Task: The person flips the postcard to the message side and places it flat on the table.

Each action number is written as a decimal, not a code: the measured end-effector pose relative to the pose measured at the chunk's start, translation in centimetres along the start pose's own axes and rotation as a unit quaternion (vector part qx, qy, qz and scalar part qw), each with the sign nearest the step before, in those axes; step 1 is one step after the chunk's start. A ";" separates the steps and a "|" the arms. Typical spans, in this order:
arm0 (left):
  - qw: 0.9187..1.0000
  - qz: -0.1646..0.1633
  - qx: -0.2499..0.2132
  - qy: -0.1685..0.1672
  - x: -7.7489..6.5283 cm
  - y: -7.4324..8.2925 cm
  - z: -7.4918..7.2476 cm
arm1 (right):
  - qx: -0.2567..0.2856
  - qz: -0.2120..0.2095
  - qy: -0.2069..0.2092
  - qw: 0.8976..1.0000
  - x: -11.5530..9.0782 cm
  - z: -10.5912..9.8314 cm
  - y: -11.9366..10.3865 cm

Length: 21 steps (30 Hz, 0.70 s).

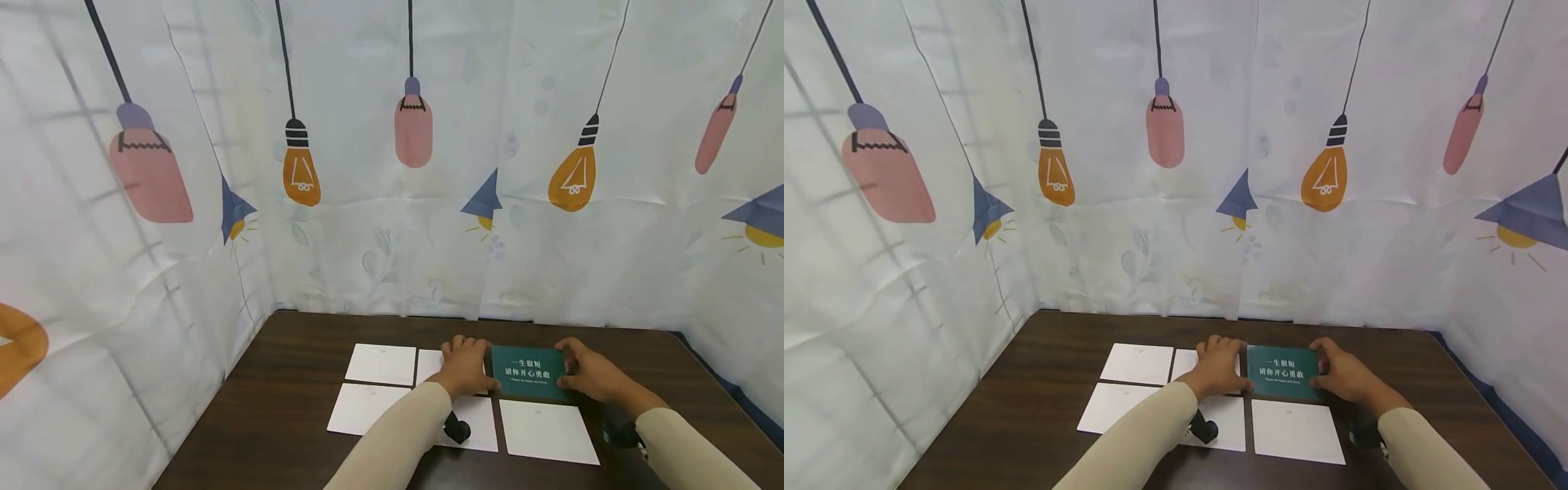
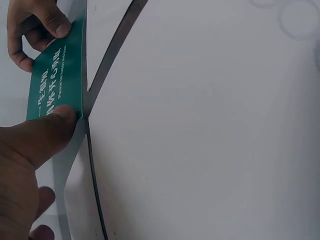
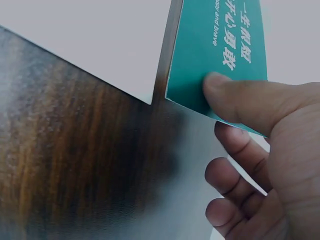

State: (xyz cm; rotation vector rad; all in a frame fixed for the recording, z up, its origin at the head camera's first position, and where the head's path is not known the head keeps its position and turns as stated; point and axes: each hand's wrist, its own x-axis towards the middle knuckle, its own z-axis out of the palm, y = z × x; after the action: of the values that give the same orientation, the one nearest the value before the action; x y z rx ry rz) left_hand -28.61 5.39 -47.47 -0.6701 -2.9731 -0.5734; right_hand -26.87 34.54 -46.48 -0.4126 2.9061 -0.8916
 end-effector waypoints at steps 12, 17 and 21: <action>0.988 0.005 -0.151 0.035 -0.7 -0.2 -0.3 | -0.023 -0.021 0.045 0.999 -0.7 0.4 -0.3; 0.985 0.004 -0.166 0.044 -0.7 0.1 -0.3 | -0.019 -0.019 0.054 0.998 -1.1 0.2 -0.4; 0.984 0.009 -0.173 0.049 -0.8 0.2 -0.3 | -0.010 -0.019 0.054 0.998 -1.3 0.0 -0.5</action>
State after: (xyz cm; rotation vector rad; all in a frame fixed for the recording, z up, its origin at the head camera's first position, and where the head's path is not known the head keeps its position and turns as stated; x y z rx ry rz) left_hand -27.84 5.13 -47.26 -0.6633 -2.7977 -1.1037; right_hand -25.52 34.47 -46.24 -0.4356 3.0168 -0.9181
